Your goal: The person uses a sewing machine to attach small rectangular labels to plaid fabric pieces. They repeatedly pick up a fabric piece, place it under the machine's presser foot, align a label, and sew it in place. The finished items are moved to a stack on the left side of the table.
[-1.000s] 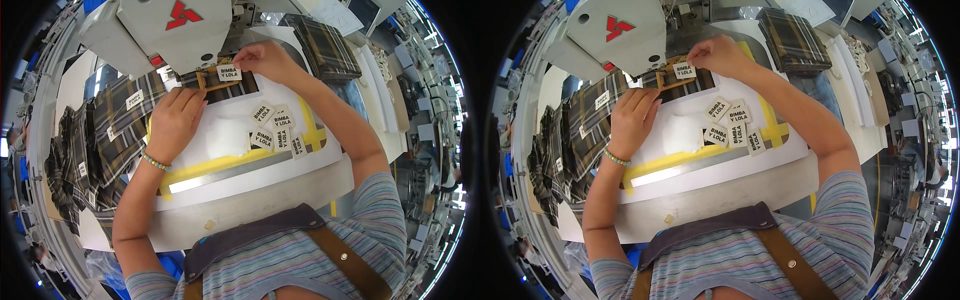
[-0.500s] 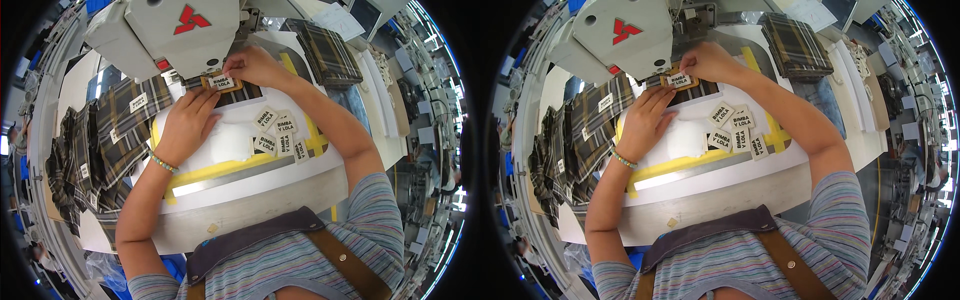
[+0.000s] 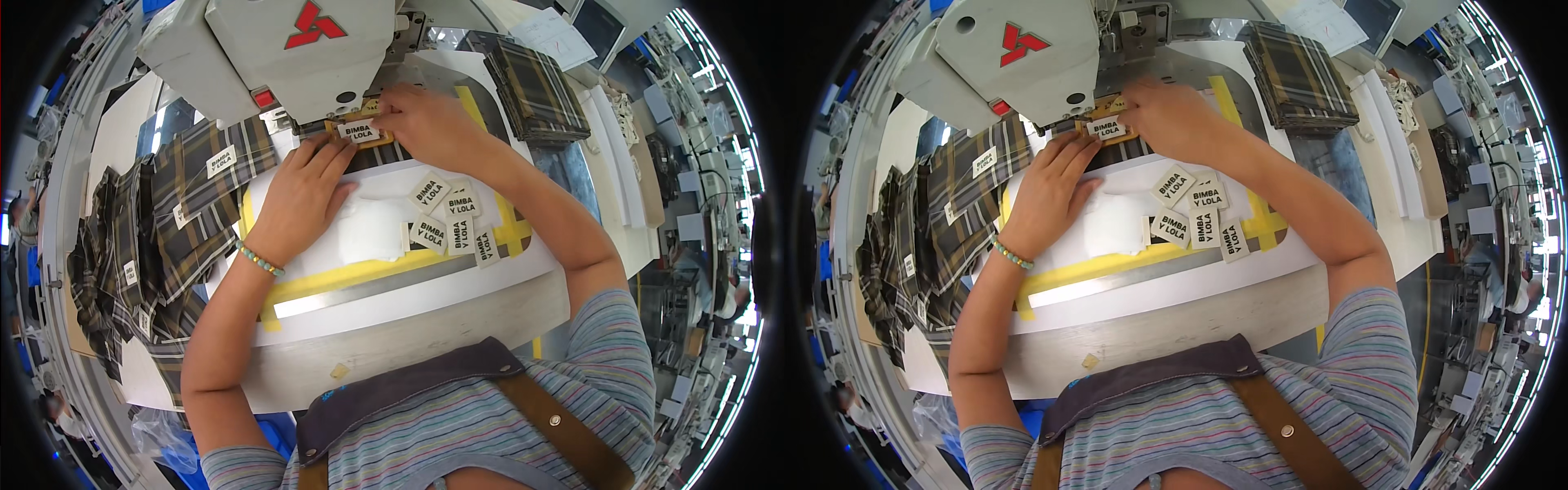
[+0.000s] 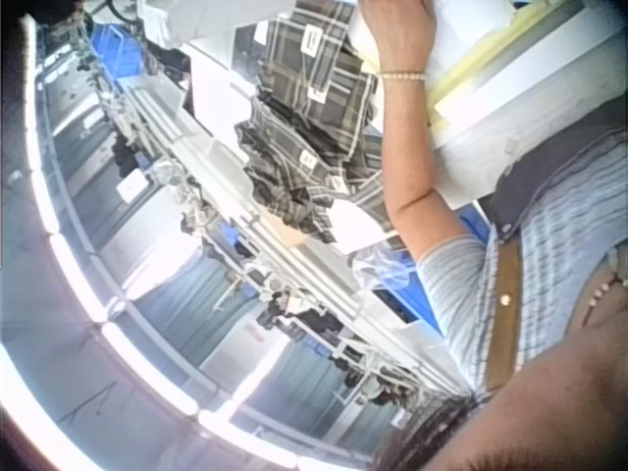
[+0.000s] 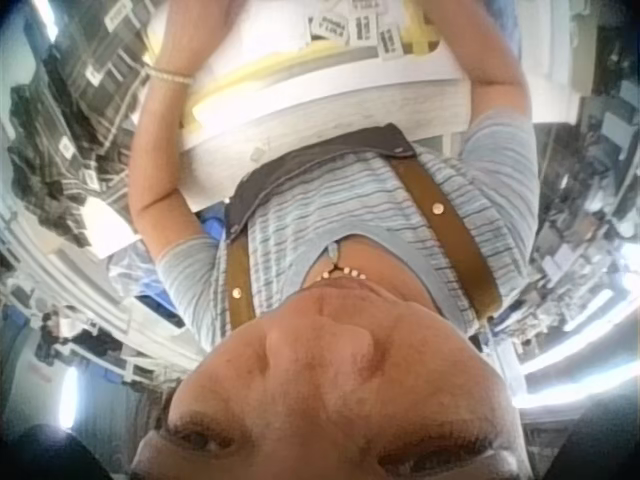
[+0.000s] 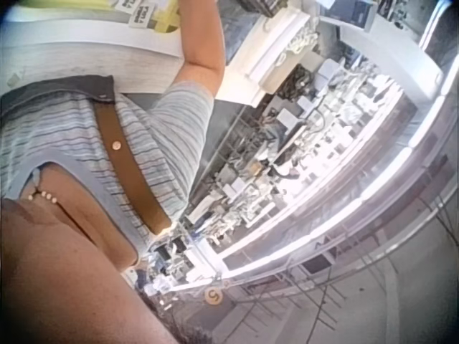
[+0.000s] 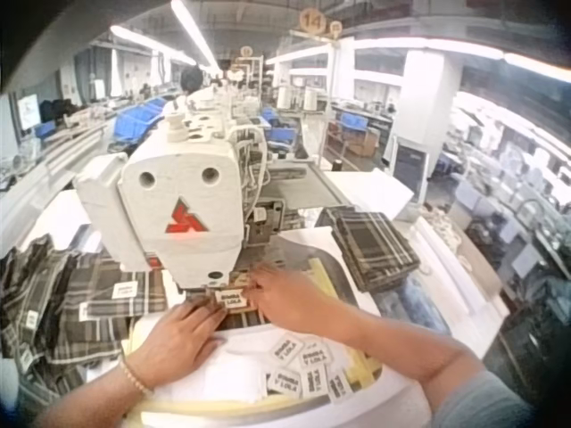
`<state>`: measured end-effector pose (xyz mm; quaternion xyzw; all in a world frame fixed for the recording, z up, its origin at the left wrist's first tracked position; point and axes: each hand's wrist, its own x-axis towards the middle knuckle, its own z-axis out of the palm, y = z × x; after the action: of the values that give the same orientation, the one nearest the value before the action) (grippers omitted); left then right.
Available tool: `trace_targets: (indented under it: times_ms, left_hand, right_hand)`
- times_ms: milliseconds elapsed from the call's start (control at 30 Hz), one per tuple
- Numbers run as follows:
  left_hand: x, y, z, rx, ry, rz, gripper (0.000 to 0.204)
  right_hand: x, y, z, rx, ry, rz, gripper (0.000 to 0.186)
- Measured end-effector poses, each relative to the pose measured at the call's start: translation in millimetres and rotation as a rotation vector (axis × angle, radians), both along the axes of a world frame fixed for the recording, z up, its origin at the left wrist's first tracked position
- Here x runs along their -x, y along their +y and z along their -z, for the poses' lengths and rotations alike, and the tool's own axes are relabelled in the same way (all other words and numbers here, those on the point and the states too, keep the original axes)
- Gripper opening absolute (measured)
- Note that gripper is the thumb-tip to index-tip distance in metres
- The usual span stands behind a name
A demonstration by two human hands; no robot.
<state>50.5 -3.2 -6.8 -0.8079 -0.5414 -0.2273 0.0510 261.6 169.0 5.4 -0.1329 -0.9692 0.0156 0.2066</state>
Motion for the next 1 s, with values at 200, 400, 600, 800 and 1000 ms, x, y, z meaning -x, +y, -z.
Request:
trace_targets:
  times_ms: [200,400,600,800,1000]
  left_hand:
    - [1.3,0.4,-0.6,-0.01,-0.011,0.001,0.051]
    - [2.7,-3.2,-5.1,-0.063,-0.027,-0.031,0.043]
    - [10.7,-3.9,-9.1,-0.028,-0.032,-0.172,0.04]
    - [23.4,-4.5,-6.7,0.05,0.113,-0.144,0.041]
    - [24.3,-2.5,-13.5,0.096,0.166,-0.121,0.04]
  right_hand:
    - [14.3,-9.3,18.0,-0.09,0.075,-0.147,0.026]
    - [13.3,-11.2,32.1,-0.098,0.117,-0.182,0.032]
    - [16.4,-14.6,28.5,-0.116,0.063,-0.164,0.034]
    - [10.2,-6.6,31.8,0.097,0.165,-0.184,0.029]
    - [11.0,-8.2,32.7,0.155,0.165,-0.185,0.025]
